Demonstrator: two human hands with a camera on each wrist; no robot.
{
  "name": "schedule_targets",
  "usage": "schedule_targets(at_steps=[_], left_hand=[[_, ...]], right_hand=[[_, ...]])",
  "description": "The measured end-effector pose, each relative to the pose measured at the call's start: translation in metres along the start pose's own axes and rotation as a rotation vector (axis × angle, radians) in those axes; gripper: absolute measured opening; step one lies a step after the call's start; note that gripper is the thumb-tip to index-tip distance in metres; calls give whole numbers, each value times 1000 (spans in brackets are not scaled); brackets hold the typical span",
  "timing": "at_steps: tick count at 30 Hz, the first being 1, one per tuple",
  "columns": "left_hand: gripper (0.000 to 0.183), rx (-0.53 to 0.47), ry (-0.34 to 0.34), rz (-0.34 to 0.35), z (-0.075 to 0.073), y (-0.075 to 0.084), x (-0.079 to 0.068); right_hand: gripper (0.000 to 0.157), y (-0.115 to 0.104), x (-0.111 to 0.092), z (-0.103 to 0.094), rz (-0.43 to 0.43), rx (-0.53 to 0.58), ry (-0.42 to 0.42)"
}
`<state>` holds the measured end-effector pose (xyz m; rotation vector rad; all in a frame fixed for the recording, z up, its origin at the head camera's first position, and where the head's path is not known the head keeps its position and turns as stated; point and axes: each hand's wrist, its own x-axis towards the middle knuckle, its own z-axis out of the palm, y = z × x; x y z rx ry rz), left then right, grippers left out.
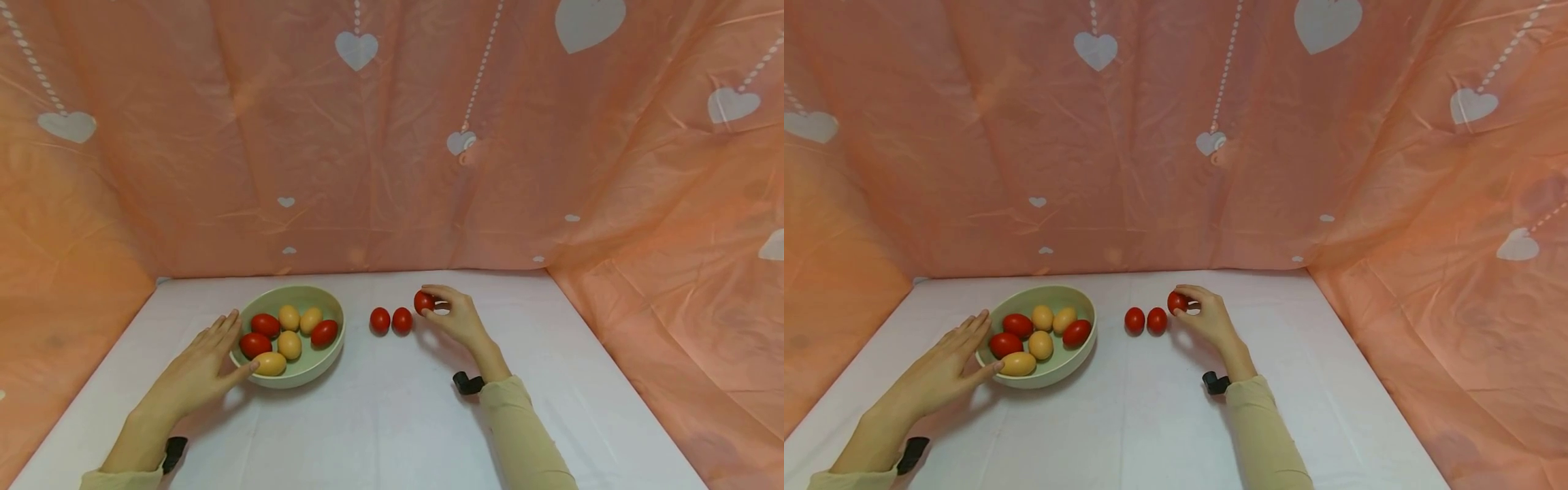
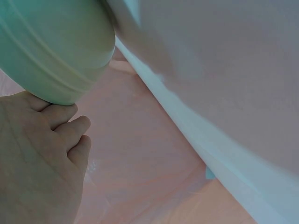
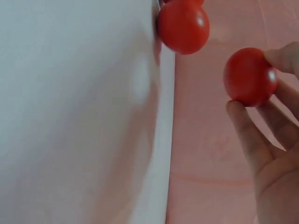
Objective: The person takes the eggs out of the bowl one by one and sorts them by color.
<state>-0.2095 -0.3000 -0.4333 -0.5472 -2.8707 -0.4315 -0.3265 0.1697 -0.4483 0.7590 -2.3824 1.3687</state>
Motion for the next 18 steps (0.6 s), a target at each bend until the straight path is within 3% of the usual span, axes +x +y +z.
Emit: schedule_targets(at_steps=[18], left_hand=[[94, -11, -17, -7, -1, 0, -1]], right_hand=[[41, 3, -5, 6, 208, -138, -179]])
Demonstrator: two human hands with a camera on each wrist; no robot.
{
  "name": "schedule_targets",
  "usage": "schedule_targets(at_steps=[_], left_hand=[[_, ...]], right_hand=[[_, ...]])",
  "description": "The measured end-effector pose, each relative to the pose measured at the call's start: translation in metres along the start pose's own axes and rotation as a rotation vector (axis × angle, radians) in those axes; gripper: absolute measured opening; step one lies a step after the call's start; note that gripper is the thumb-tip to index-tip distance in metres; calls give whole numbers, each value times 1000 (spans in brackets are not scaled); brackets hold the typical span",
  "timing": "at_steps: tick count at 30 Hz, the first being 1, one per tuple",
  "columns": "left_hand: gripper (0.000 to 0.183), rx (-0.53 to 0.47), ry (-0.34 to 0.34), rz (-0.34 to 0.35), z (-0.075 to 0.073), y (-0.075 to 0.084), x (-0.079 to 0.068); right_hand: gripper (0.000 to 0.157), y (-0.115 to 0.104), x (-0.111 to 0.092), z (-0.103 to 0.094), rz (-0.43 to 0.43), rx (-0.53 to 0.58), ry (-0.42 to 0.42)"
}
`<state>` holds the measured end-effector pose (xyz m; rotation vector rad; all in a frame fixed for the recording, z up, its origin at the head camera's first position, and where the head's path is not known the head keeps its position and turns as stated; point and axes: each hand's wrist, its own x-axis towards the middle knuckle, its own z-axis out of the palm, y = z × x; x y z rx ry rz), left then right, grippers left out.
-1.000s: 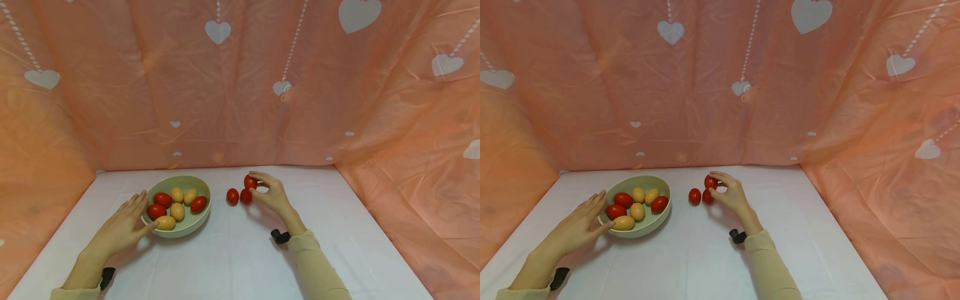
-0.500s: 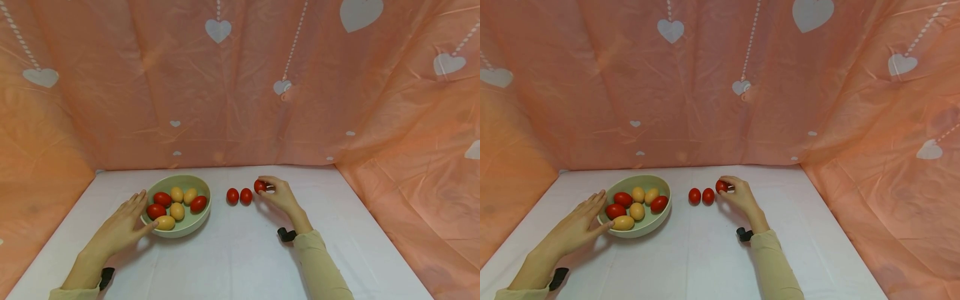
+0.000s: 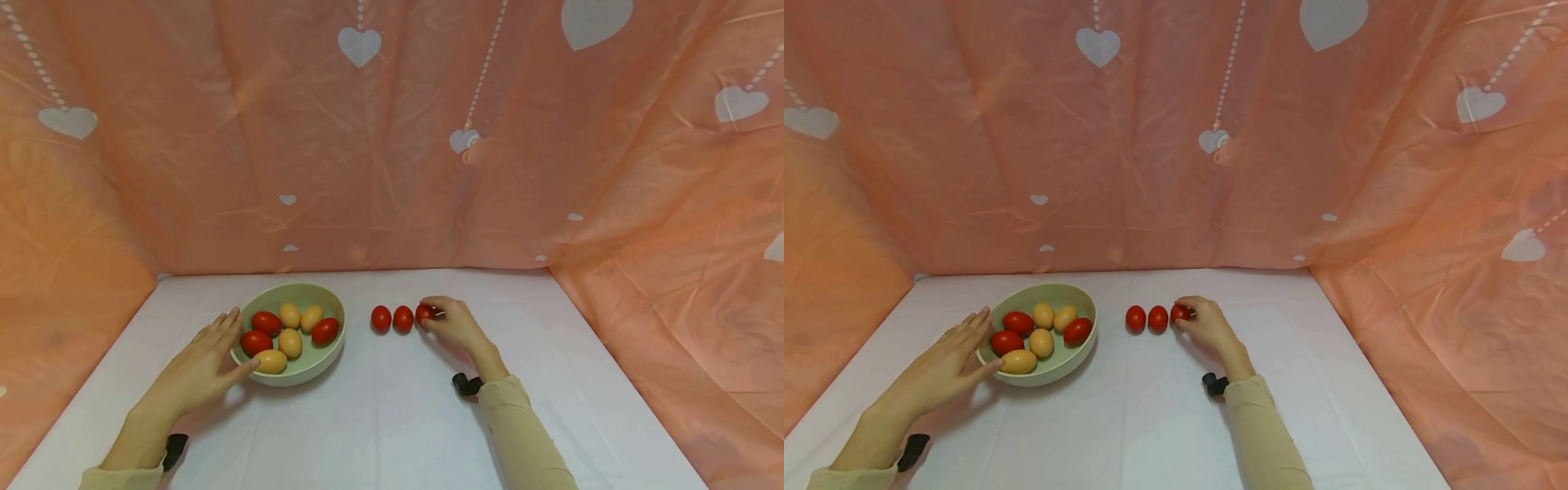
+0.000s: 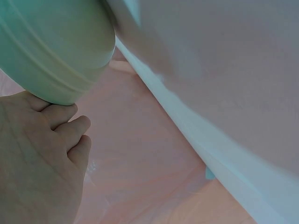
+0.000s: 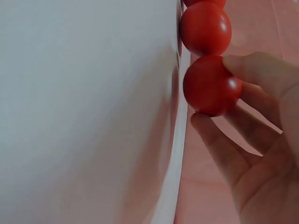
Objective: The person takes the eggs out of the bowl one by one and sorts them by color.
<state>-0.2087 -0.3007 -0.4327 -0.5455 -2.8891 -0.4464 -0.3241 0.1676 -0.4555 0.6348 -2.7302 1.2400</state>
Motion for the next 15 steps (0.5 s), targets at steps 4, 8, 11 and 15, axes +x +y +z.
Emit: schedule_targets(at_steps=[4, 8, 11, 15], left_hand=[[94, -4, 2, -1, -1, 0, 0], [94, -8, 4, -2, 0, 0, -1], [94, -6, 5, -1, 0, 0, 0], [94, -2, 4, -1, 1, -1, 1]], right_hand=[[41, 1, 0, 2, 9, -15, -30], [41, 1, 0, 3, -4, -12, -29], [40, 1, 0, 3, -15, -20, -25], [40, 0, 0, 3, -17, -29, -23]])
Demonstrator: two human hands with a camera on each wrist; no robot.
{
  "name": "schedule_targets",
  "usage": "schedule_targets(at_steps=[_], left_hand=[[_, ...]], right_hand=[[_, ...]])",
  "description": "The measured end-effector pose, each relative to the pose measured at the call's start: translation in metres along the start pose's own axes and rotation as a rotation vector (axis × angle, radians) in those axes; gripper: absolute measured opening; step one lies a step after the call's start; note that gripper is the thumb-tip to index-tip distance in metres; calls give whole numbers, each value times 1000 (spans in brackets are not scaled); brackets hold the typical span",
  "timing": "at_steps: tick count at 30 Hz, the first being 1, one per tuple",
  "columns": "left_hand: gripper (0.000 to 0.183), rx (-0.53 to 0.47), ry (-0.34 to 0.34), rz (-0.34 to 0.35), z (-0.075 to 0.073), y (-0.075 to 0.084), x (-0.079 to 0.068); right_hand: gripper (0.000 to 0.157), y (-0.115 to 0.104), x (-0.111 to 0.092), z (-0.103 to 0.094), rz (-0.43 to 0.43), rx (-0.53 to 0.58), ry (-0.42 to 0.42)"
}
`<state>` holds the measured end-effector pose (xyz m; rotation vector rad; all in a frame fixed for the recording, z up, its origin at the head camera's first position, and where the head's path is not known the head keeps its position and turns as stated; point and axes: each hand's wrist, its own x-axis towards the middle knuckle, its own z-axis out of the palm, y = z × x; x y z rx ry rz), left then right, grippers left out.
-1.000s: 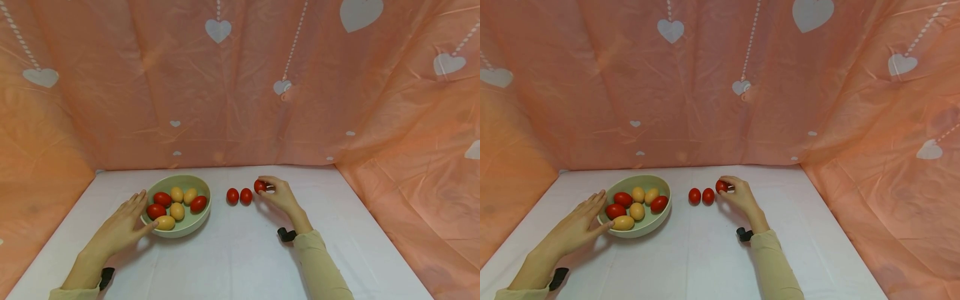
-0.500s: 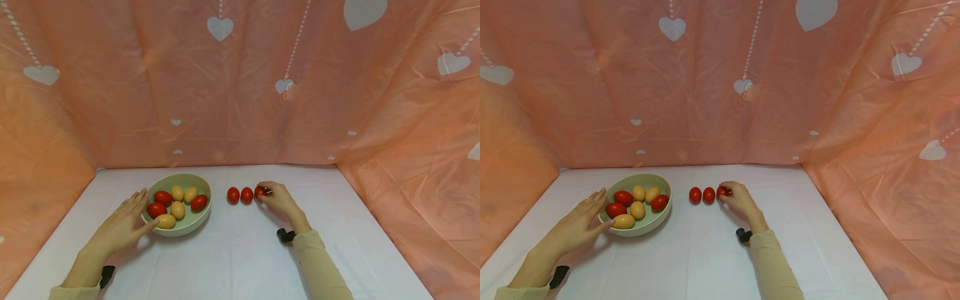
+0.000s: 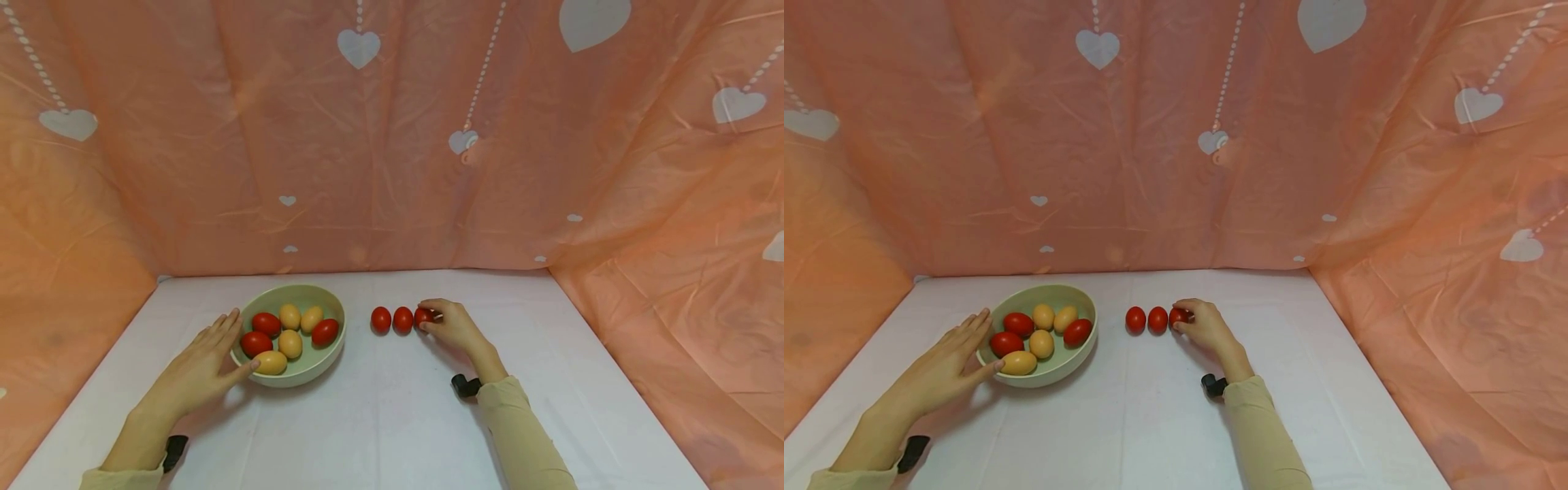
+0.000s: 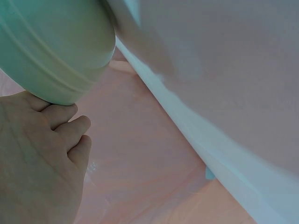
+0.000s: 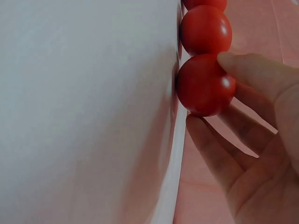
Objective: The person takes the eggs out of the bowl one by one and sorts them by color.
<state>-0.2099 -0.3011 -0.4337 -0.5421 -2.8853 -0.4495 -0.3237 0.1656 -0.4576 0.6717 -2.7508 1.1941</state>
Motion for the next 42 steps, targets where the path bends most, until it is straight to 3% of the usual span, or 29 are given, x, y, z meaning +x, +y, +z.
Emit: schedule_targets(at_steps=[13, 23, 30, 42], left_hand=[[94, -3, 11, 0, 0, 0, -2], [94, -4, 12, -4, -2, 2, -3], [94, -3, 13, -2, -3, 2, -3], [94, -8, 10, 2, -1, 3, -2]], right_hand=[[39, -5, -1, -1, 11, -17, 22], [40, -12, 2, 0, -56, -79, 61], [40, -26, 4, 2, -148, -86, 115], [38, -47, 8, 13, -209, -69, 48]])
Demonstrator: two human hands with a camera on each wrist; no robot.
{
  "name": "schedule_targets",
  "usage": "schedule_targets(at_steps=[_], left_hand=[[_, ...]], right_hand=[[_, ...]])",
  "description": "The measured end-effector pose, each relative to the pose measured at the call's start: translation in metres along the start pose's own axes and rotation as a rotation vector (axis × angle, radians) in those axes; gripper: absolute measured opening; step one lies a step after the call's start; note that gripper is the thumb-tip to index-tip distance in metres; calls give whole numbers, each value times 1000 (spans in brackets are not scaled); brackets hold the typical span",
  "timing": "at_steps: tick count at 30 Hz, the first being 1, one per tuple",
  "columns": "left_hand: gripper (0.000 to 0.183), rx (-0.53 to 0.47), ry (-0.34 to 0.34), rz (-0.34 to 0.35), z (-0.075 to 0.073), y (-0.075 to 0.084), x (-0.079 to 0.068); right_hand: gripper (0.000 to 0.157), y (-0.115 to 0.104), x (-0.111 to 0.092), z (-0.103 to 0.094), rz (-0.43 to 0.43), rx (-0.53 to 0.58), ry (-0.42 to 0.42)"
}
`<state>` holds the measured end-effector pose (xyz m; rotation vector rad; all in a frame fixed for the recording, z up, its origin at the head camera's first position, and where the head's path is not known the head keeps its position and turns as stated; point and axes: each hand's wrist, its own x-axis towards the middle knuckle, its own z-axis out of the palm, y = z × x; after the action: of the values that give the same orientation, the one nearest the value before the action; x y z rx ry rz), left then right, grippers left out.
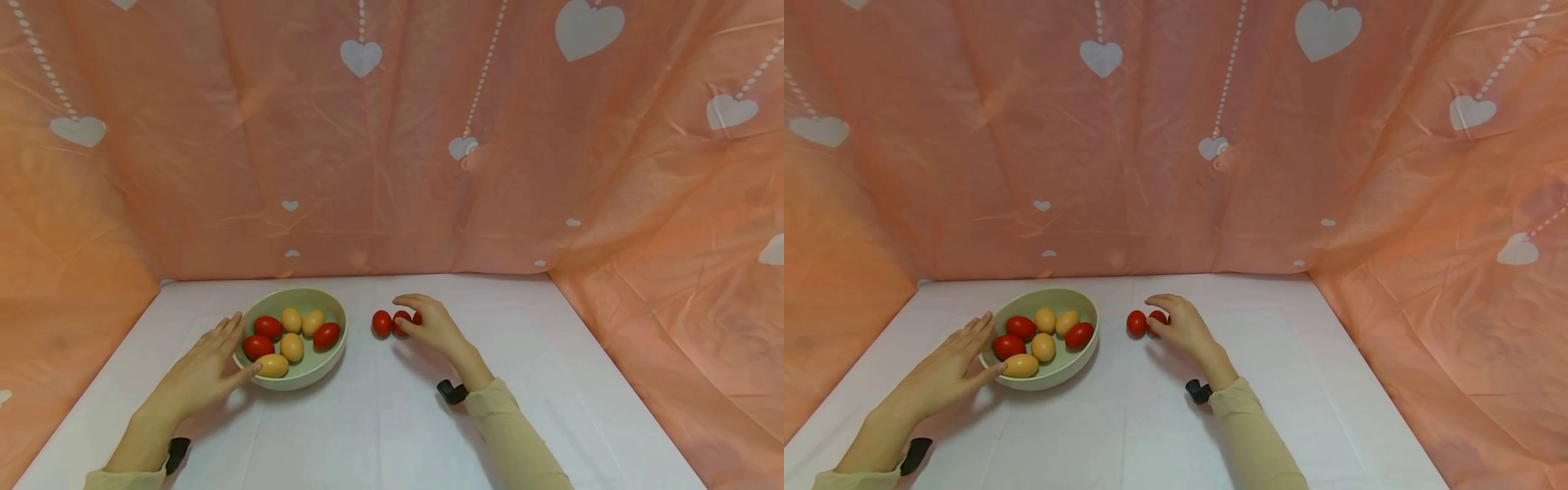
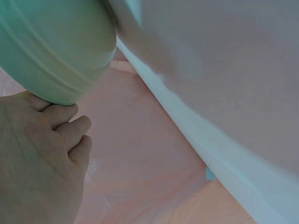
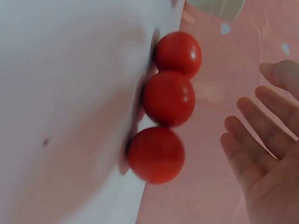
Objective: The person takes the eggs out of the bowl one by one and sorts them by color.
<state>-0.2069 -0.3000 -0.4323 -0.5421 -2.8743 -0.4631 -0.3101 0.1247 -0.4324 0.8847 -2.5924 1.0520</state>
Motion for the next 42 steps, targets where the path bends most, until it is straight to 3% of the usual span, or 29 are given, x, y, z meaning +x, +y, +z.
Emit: schedule_targets(at_steps=[12, 22, 33, 42], left_hand=[[94, 1, -1, -1, -1, 1, 0], [94, 9, 4, -3, 0, 1, 0], [93, 16, 26, 8, 1, 0, -1], [94, 3, 4, 1, -1, 0, 0]], right_hand=[[37, -26, 20, 12, -172, -93, -53], [34, -57, 41, 21, -291, -141, -167], [23, -76, 61, 40, -347, -211, -325], [18, -86, 76, 57, -365, -316, -447]])
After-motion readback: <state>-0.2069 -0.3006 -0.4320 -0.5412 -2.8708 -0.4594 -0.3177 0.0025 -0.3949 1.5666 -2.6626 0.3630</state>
